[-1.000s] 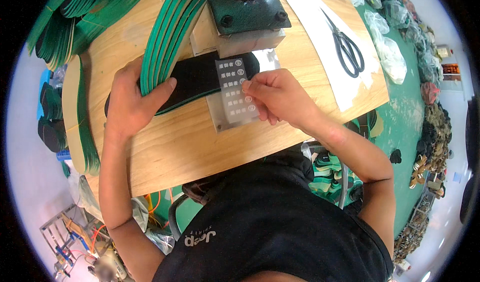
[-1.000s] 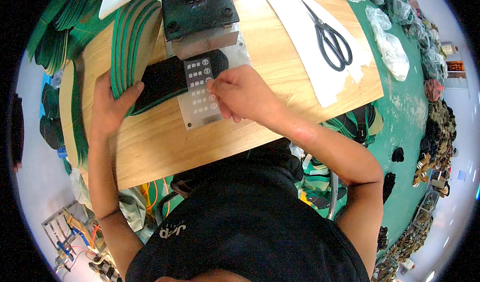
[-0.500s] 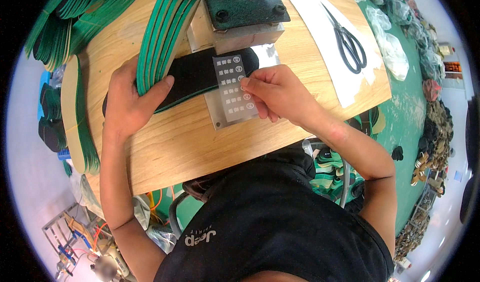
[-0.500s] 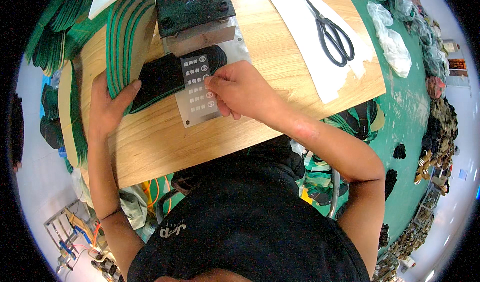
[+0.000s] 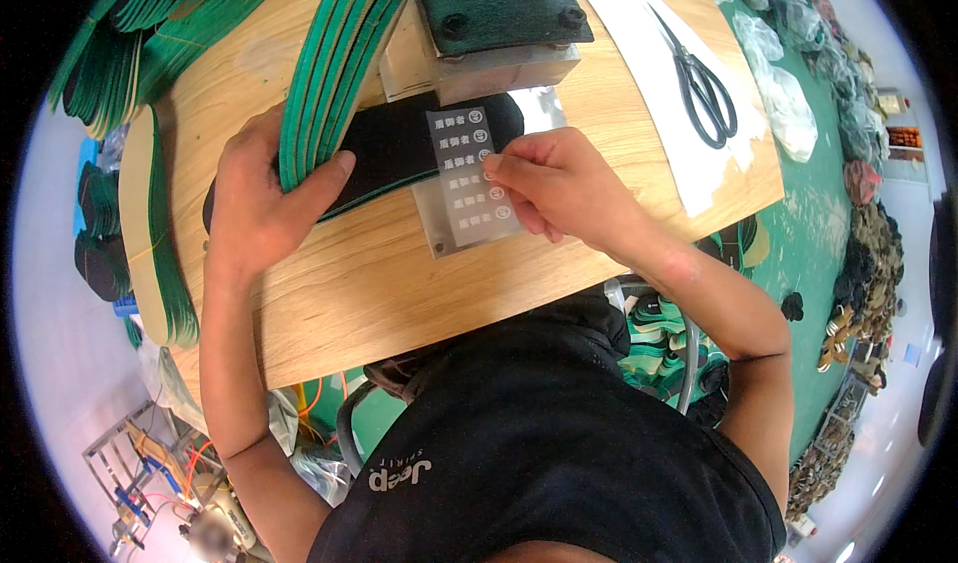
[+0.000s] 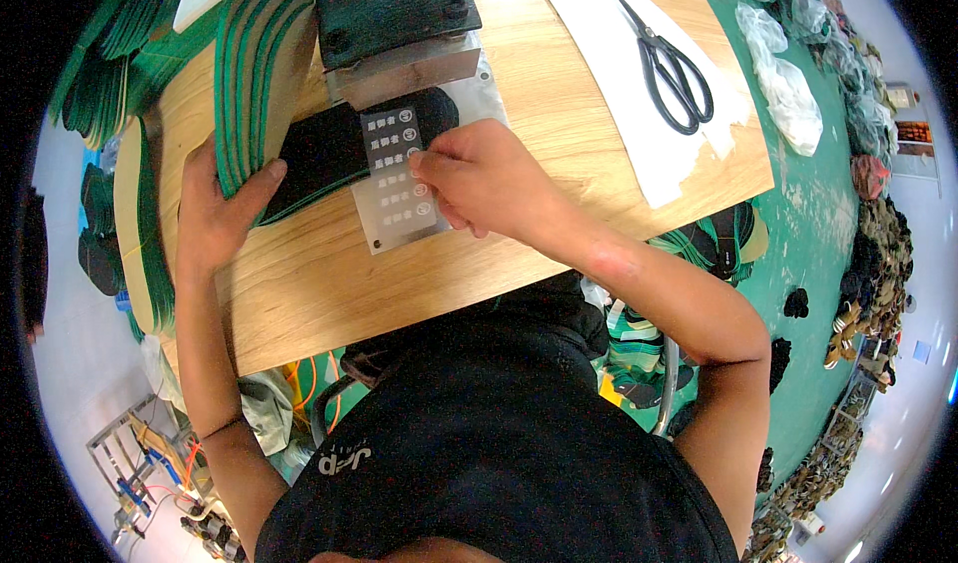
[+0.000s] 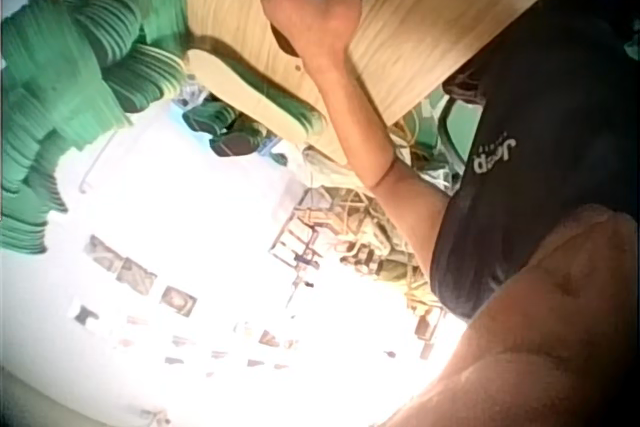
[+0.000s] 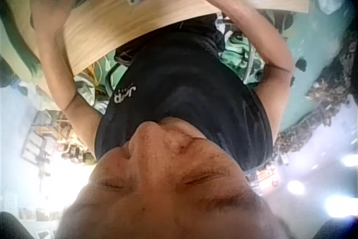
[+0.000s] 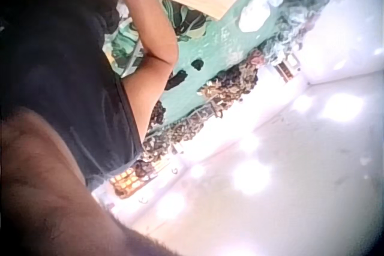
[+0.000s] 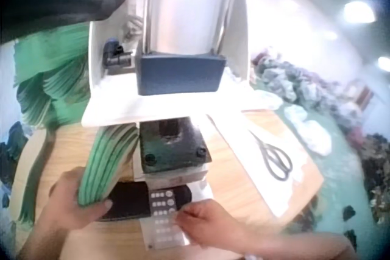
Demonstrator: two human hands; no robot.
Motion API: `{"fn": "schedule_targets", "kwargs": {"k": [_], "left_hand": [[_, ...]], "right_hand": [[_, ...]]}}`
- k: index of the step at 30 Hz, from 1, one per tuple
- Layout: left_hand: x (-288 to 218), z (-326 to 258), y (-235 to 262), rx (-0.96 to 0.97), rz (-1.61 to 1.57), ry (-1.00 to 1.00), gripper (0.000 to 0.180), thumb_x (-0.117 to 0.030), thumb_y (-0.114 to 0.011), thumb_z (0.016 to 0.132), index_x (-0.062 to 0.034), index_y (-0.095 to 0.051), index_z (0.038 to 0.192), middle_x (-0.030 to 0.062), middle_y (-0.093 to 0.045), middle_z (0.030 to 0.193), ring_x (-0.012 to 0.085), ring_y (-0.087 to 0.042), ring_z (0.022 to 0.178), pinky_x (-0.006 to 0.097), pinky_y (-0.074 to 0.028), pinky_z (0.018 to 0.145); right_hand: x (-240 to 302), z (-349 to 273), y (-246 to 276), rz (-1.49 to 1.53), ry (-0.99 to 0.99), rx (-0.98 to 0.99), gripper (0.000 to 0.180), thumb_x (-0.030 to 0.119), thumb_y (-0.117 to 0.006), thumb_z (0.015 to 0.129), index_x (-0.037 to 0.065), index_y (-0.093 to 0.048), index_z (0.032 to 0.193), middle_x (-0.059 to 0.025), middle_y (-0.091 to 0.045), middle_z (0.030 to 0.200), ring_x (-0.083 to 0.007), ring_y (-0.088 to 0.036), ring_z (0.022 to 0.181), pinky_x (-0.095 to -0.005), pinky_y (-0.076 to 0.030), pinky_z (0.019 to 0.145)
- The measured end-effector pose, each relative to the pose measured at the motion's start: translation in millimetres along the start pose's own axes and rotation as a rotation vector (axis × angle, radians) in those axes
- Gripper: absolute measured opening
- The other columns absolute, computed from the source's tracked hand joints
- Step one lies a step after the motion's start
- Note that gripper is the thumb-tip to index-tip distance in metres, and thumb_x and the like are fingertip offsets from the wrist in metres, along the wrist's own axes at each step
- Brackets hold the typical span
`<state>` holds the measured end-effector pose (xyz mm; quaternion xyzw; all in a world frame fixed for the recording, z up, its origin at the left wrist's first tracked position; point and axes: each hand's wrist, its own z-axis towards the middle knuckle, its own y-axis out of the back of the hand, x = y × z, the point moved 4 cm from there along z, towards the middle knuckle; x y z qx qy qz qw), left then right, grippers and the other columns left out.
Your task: The person uses a manual stamping machine to apply sizing or brand labels to foam shoe insoles, first aligning each insole under the press and then pulling a sheet of adhesive labels through. The person also uses shears to cut the label sheet.
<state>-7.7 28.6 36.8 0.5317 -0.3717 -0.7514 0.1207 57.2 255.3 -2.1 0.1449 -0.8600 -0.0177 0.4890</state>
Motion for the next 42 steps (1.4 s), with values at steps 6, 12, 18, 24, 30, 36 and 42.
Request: {"fn": "schedule_targets", "kwargs": {"k": [6, 12, 18, 24, 30, 36, 42], "left_hand": [[0.9, -0.8, -0.3, 0.001, 0.002, 0.006, 0.026, -0.018, -0.069, 0.073, 0.0008, -0.061, 0.09, 0.0134, -0.055, 0.068, 0.0264, -0.052, 0.064, 0.035, -0.041, 0.063], [-1.6, 2.0, -1.5, 0.003, 0.027, 0.004, 0.027, -0.017, -0.069, 0.073, 0.0002, -0.063, 0.093, 0.0145, -0.056, 0.068, 0.0273, -0.053, 0.064, 0.035, -0.042, 0.063], [-2.9, 1.3, -0.2, -0.014, -0.002, 0.005, 0.034, -0.015, -0.07, 0.072, -0.0003, -0.063, 0.101, 0.0155, -0.058, 0.07, 0.0287, -0.054, 0.066, 0.035, -0.044, 0.065], [-10.5, 1.3, 2.1, -0.007, 0.056, -0.025, 0.032, -0.015, -0.069, 0.072, -0.0004, -0.063, 0.1, 0.0154, -0.058, 0.071, 0.0294, -0.055, 0.066, 0.036, -0.044, 0.065], [-8.4, 0.5, 0.4, -0.016, 0.079, -0.024, 0.03, -0.016, -0.069, 0.072, -0.0003, -0.062, 0.097, 0.0162, -0.059, 0.072, 0.0311, -0.055, 0.068, 0.037, -0.044, 0.066], [-2.3, 0.6, -2.2, -0.005, 0.053, -0.037, 0.038, -0.017, -0.069, 0.072, -0.0009, -0.062, 0.106, 0.0175, -0.06, 0.079, 0.0328, -0.057, 0.074, 0.038, -0.045, 0.07], [-0.5, -0.2, -3.8, -0.017, 0.063, -0.075, 0.052, -0.018, -0.069, 0.071, -0.0003, -0.058, 0.118, 0.0197, -0.063, 0.09, 0.0354, -0.06, 0.085, 0.038, -0.046, 0.077]], "right_hand": [[-3.4, 1.0, -0.1, -0.032, -0.013, -0.005, 0.034, 0.024, -0.052, 0.095, 0.001, -0.058, 0.071, -0.0018, -0.047, 0.047, -0.0076, -0.04, 0.037, -0.022, -0.029, 0.034], [-3.6, 1.5, 0.5, 0.009, 0.025, 0.018, 0.034, 0.024, -0.052, 0.095, 0.002, -0.057, 0.07, -0.0013, -0.047, 0.047, -0.0074, -0.04, 0.037, -0.0215, -0.029, 0.034], [-4.7, 4.4, 0.3, -0.007, 0.024, 0.025, 0.035, 0.024, -0.052, 0.092, 0.001, -0.056, 0.066, -0.0043, -0.049, 0.047, -0.0115, -0.045, 0.038, -0.0257, -0.037, 0.036], [-1.8, 2.0, 1.0, -0.015, 0.038, 0.004, 0.037, 0.023, -0.052, 0.092, 0.001, -0.056, 0.063, -0.0046, -0.05, 0.046, -0.0121, -0.045, 0.037, -0.0263, -0.037, 0.035], [-4.0, 1.4, 0.8, 0.007, 0.035, -0.008, 0.034, 0.023, -0.051, 0.095, 0.002, -0.057, 0.069, -0.0014, -0.048, 0.047, -0.007, -0.041, 0.036, -0.0209, -0.03, 0.035], [-4.1, -0.4, 2.0, 0.043, 0.044, -0.013, 0.034, 0.025, -0.052, 0.095, 0.003, -0.056, 0.07, -0.0017, -0.049, 0.048, -0.0068, -0.043, 0.037, -0.0203, -0.031, 0.035], [-1.8, 2.0, 3.6, 0.019, 0.05, 0.01, 0.038, 0.025, -0.051, 0.095, 0.001, -0.055, 0.066, -0.0042, -0.051, 0.048, -0.0112, -0.047, 0.039, -0.0254, -0.038, 0.038]]}}
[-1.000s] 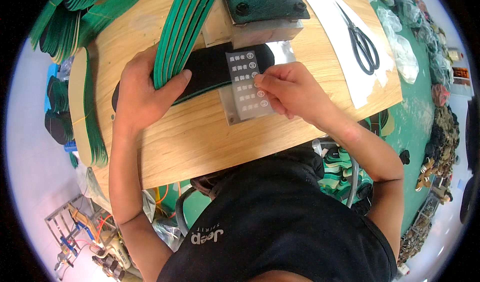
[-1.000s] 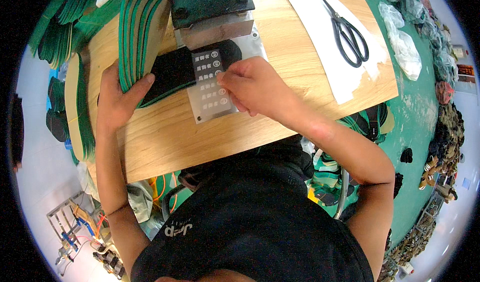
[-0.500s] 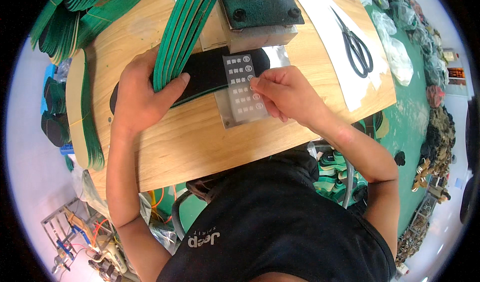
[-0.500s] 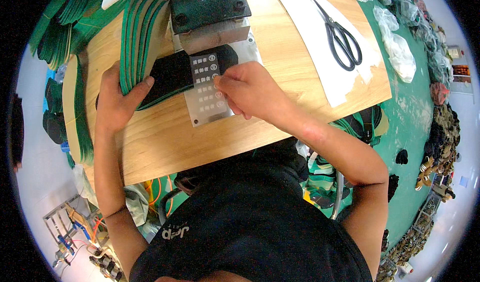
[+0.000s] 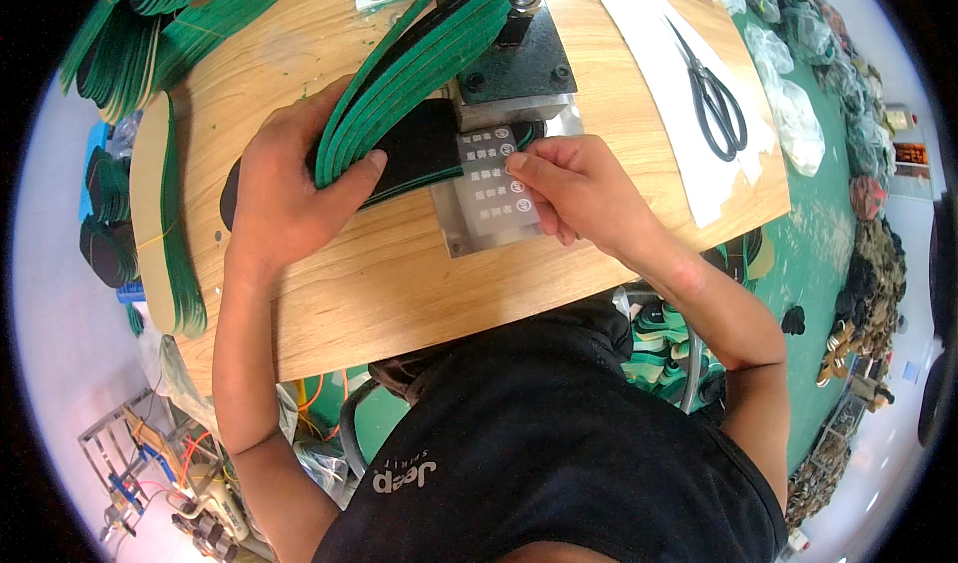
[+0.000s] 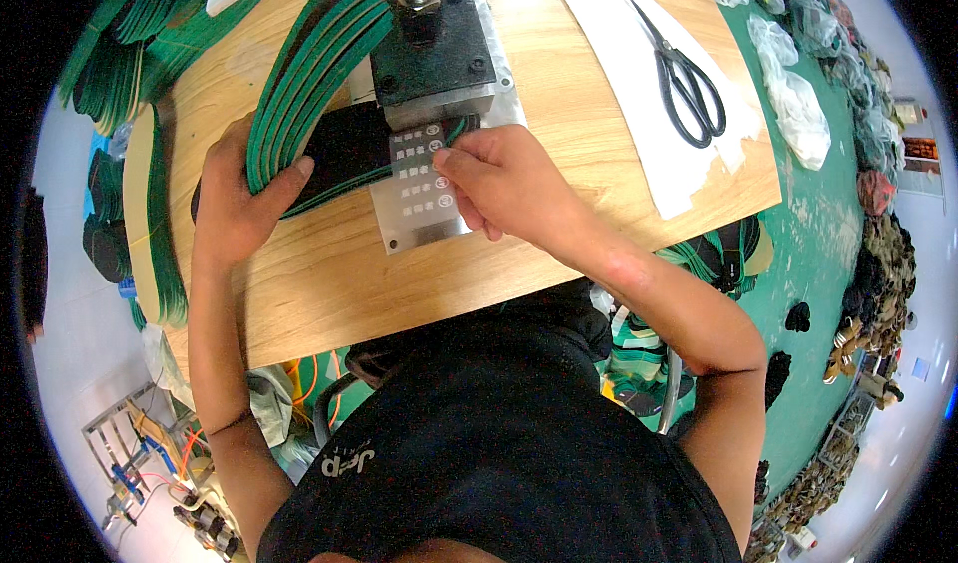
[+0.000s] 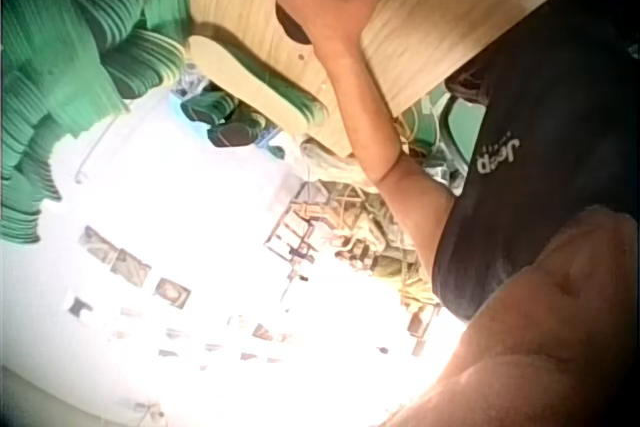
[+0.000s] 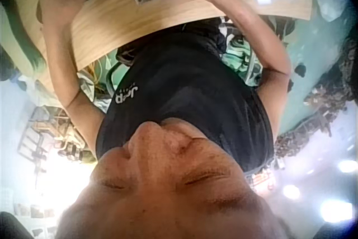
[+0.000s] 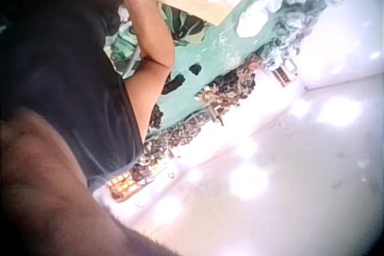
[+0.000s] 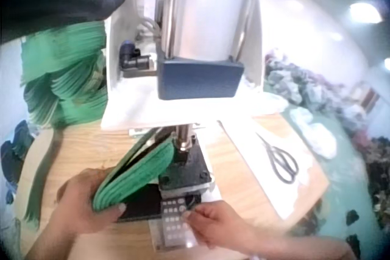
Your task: The person uses a manual stamping machine to apply sizing or brand labels to foam shoe insoles, first aligning each insole under the press and then pulling a sheet of adhesive labels through. The person also uses shears to cut the label sheet.
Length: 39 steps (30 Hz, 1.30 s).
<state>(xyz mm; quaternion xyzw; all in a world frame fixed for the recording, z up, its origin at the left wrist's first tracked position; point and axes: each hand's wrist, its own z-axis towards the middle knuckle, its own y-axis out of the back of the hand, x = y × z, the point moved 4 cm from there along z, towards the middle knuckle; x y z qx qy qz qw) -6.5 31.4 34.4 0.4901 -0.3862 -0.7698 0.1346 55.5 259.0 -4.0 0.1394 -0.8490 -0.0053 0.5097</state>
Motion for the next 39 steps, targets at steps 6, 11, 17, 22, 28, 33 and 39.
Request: {"fn": "schedule_targets", "kwargs": {"k": [6, 11, 17, 22, 28, 33, 39], "left_hand": [[-7.4, 2.3, -3.8, 0.001, 0.086, -0.054, 0.056, -0.021, -0.071, 0.068, -0.0003, -0.056, 0.118, 0.02, -0.063, 0.094, 0.0382, -0.059, 0.09, 0.04, -0.046, 0.082], [-13.5, 2.1, -10.8, 0.001, 0.366, -0.158, 0.069, -0.027, -0.074, 0.061, -0.0028, -0.053, 0.122, 0.0194, -0.061, 0.102, 0.0375, -0.056, 0.097, 0.041, -0.043, 0.089], [-9.0, -0.9, -16.5, -0.016, 0.437, -0.163, 0.074, -0.03, -0.074, 0.06, -0.0027, -0.05, 0.125, 0.0187, -0.06, 0.104, 0.0363, -0.055, 0.099, 0.04, -0.042, 0.091], [-7.5, -1.0, -11.5, 0.002, 0.396, -0.115, 0.074, -0.028, -0.075, 0.06, -0.0016, -0.051, 0.125, 0.0188, -0.061, 0.104, 0.036, -0.055, 0.099, 0.04, -0.042, 0.091], [-5.9, -2.6, -11.1, -0.019, 0.397, -0.123, 0.074, -0.027, -0.076, 0.06, -0.0006, -0.052, 0.124, 0.0187, -0.061, 0.102, 0.0364, -0.055, 0.098, 0.04, -0.043, 0.089], [-8.7, -2.5, -9.1, -0.005, 0.374, -0.115, 0.073, -0.025, -0.076, 0.06, -0.0004, -0.051, 0.124, 0.0188, -0.061, 0.102, 0.0367, -0.056, 0.096, 0.041, -0.044, 0.086], [-5.6, -2.7, 0.0, -0.051, 0.133, -0.026, 0.052, -0.014, -0.069, 0.066, 0.0016, -0.057, 0.114, 0.0128, -0.064, 0.088, 0.0259, -0.06, 0.08, 0.035, -0.047, 0.074]], "right_hand": [[-2.5, -0.7, 1.0, 0.023, -0.008, -0.016, 0.037, 0.024, -0.05, 0.095, 0.001, -0.056, 0.067, -0.004, -0.052, 0.049, -0.0106, -0.047, 0.039, -0.025, -0.038, 0.037], [-0.3, -3.7, -0.6, 0.041, -0.02, -0.021, 0.032, 0.023, -0.053, 0.094, 0.003, -0.056, 0.069, -0.0028, -0.053, 0.05, -0.0082, -0.047, 0.038, -0.0209, -0.033, 0.036], [-4.1, -6.4, -2.2, 0.068, -0.011, -0.049, 0.028, 0.022, -0.054, 0.092, 0.005, -0.057, 0.07, -0.0024, -0.053, 0.05, -0.0074, -0.047, 0.037, -0.0198, -0.031, 0.035], [2.4, -10.5, -1.7, 0.057, 0.018, -0.051, 0.027, 0.02, -0.053, 0.089, 0.001, -0.058, 0.07, -0.0053, -0.055, 0.051, -0.011, -0.049, 0.04, -0.0246, -0.038, 0.038], [0.1, -15.5, -3.2, 0.01, 0.067, -0.051, 0.027, 0.019, -0.052, 0.091, 0.001, -0.057, 0.071, -0.0048, -0.055, 0.053, -0.0103, -0.05, 0.041, -0.0234, -0.038, 0.039], [-0.1, -31.7, -6.6, -0.029, 0.119, -0.057, 0.025, 0.018, -0.052, 0.094, 0.002, -0.057, 0.075, -0.0033, -0.055, 0.055, -0.0077, -0.049, 0.044, -0.0196, -0.038, 0.043], [-22.0, -46.6, 12.7, 0.255, 0.041, -0.163, 0.026, 0.021, -0.049, 0.097, 0.004, -0.055, 0.078, -0.0041, -0.056, 0.056, -0.0088, -0.048, 0.041, -0.0197, -0.036, 0.039]]}}
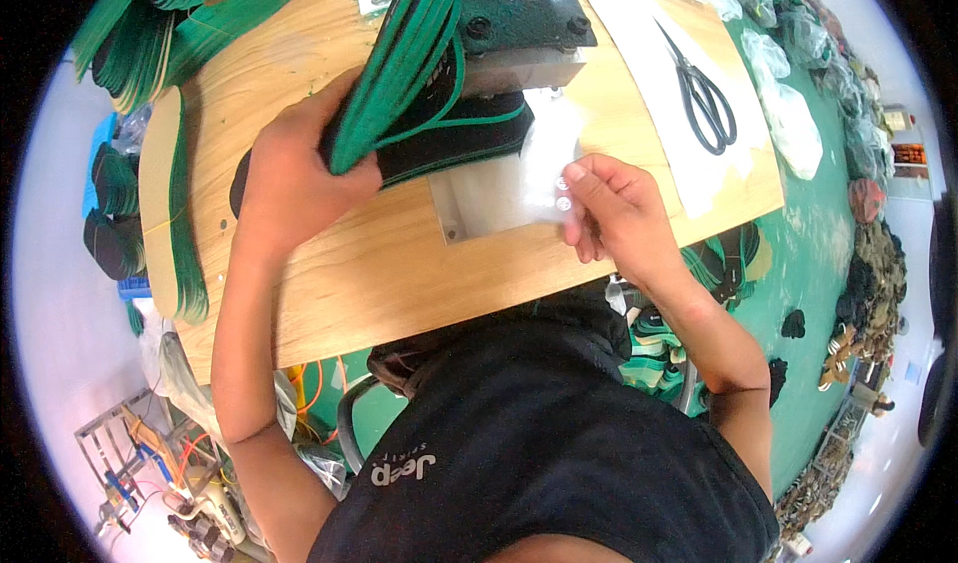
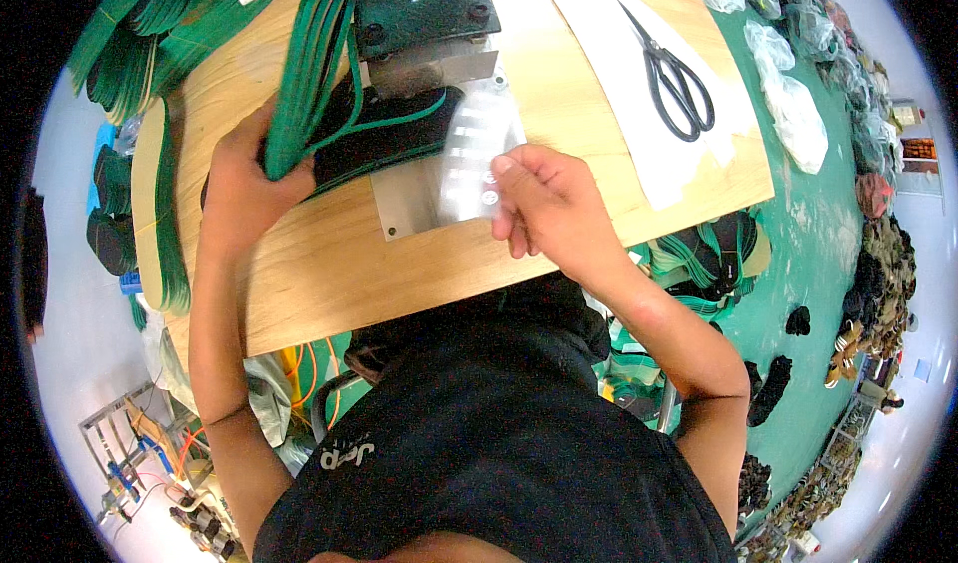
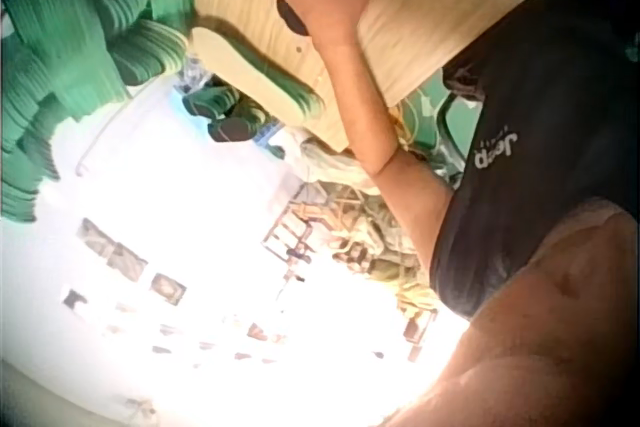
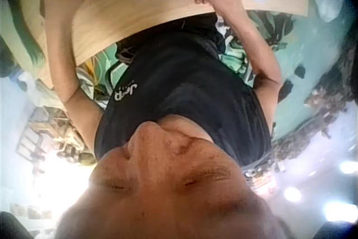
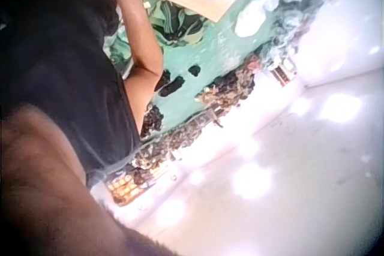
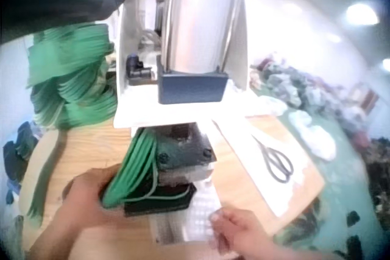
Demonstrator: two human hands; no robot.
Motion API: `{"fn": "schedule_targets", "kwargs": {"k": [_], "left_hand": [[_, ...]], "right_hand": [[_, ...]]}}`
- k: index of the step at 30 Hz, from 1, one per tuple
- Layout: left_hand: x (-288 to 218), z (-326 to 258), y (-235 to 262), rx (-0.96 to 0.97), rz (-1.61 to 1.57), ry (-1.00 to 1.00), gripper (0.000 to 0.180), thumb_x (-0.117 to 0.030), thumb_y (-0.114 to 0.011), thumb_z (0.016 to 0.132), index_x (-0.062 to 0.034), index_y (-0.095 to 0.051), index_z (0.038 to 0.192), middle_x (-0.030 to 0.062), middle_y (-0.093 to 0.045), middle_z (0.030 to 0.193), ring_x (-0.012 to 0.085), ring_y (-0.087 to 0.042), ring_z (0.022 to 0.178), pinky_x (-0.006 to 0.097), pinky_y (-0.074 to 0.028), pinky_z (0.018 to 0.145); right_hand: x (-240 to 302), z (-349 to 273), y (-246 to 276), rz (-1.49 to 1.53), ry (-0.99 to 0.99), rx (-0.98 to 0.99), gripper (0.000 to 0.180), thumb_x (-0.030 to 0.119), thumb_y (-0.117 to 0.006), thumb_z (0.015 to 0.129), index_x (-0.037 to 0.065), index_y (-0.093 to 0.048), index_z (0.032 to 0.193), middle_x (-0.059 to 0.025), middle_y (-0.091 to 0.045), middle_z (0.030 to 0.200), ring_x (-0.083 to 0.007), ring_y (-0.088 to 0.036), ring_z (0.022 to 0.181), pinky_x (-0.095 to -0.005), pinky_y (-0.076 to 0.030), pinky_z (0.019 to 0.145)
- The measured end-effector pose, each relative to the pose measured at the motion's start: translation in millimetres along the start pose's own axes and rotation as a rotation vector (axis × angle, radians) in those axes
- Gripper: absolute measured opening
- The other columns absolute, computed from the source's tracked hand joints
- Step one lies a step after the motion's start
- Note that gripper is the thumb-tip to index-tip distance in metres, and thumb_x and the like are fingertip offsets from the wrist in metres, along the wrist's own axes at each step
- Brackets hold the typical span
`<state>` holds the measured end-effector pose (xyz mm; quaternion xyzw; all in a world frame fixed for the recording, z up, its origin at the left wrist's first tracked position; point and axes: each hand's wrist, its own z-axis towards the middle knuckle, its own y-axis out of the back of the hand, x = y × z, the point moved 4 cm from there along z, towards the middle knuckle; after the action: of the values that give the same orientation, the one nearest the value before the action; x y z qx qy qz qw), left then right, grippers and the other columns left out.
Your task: The person uses a manual stamping machine to apply sizing or brand labels to foam shoe insoles, first aligning each insole under the press and then pulling a sheet of adhesive labels through. The person also uses shears to cut the label sheet.
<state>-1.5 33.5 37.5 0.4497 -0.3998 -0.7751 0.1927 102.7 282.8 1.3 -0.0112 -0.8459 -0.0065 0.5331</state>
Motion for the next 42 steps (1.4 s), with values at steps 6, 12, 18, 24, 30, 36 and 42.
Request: {"fn": "schedule_targets", "kwargs": {"k": [6, 12, 18, 24, 30, 36, 42], "left_hand": [[48.7, -16.8, 21.6, -0.223, -0.533, 0.306, 0.028, -0.006, -0.064, 0.073, 0.0023, -0.061, 0.099, 0.0029, -0.062, 0.087, 0.012, -0.055, 0.077, 0.028, -0.044, 0.072], [49.7, -17.7, 25.5, -0.31, -0.518, 0.315, 0.029, -0.007, -0.065, 0.074, 0.0029, -0.06, 0.1, 0.0049, -0.063, 0.091, 0.0133, -0.057, 0.081, 0.028, -0.045, 0.077], [43.7, -17.8, 22.9, -0.271, -0.487, 0.271, 0.031, -0.01, -0.067, 0.074, 0.0026, -0.06, 0.101, 0.0059, -0.063, 0.093, 0.0137, -0.057, 0.083, 0.029, -0.046, 0.078], [40.1, -18.8, 21.7, -0.214, -0.48, 0.239, 0.03, -0.009, -0.068, 0.075, 0.0029, -0.061, 0.101, 0.007, -0.064, 0.094, 0.0139, -0.058, 0.084, 0.029, -0.046, 0.079], [40.5, -19.0, 18.8, -0.218, -0.47, 0.205, 0.027, -0.009, -0.069, 0.075, 0.003, -0.062, 0.098, 0.0068, -0.064, 0.091, 0.0139, -0.058, 0.082, 0.028, -0.046, 0.077], [36.3, -20.7, 17.2, -0.176, -0.469, 0.233, 0.022, -0.009, -0.069, 0.075, 0.0024, -0.063, 0.092, 0.0048, -0.064, 0.083, 0.0113, -0.057, 0.074, 0.026, -0.046, 0.07], [29.7, -19.8, 17.0, -0.179, -0.37, 0.224, 0.015, -0.008, -0.068, 0.075, 0.0011, -0.063, 0.086, 0.0021, -0.062, 0.076, 0.0091, -0.054, 0.068, 0.026, -0.045, 0.064]], "right_hand": [[13.8, 31.0, -11.8, -0.062, 0.021, 0.058, 0.03, 0.025, -0.05, 0.095, 0.005, -0.056, 0.075, -0.0029, -0.056, 0.056, -0.0086, -0.048, 0.039, -0.02, -0.033, 0.036], [16.0, 49.2, -20.3, -0.28, -0.047, 0.108, 0.032, 0.024, -0.051, 0.093, 0.001, -0.057, 0.071, -0.0061, -0.057, 0.053, -0.0125, -0.051, 0.039, -0.0249, -0.037, 0.036], [14.7, 47.8, -17.6, -0.27, -0.054, 0.107, 0.031, 0.023, -0.053, 0.091, -0.001, -0.058, 0.072, -0.0072, -0.057, 0.053, -0.0139, -0.053, 0.038, -0.0269, -0.039, 0.036], [13.8, 47.8, -19.6, -0.257, -0.048, 0.103, 0.032, 0.022, -0.054, 0.094, 0.002, -0.059, 0.07, -0.0046, -0.056, 0.051, -0.0088, -0.049, 0.037, -0.0198, -0.033, 0.033], [14.0, 47.6, -19.5, -0.271, -0.053, 0.107, 0.031, 0.024, -0.054, 0.092, 0.001, -0.058, 0.071, -0.0056, -0.057, 0.052, -0.0115, -0.051, 0.038, -0.0233, -0.036, 0.035], [13.5, 47.9, -18.8, -0.288, -0.055, 0.109, 0.031, 0.024, -0.054, 0.09, 0.001, -0.058, 0.07, -0.0063, -0.056, 0.052, -0.0128, -0.053, 0.039, -0.0246, -0.038, 0.036], [13.1, 45.7, -18.0, -0.281, -0.06, 0.109, 0.03, 0.024, -0.055, 0.089, 0.002, -0.058, 0.07, -0.0059, -0.056, 0.052, -0.0126, -0.053, 0.039, -0.0245, -0.038, 0.036]]}}
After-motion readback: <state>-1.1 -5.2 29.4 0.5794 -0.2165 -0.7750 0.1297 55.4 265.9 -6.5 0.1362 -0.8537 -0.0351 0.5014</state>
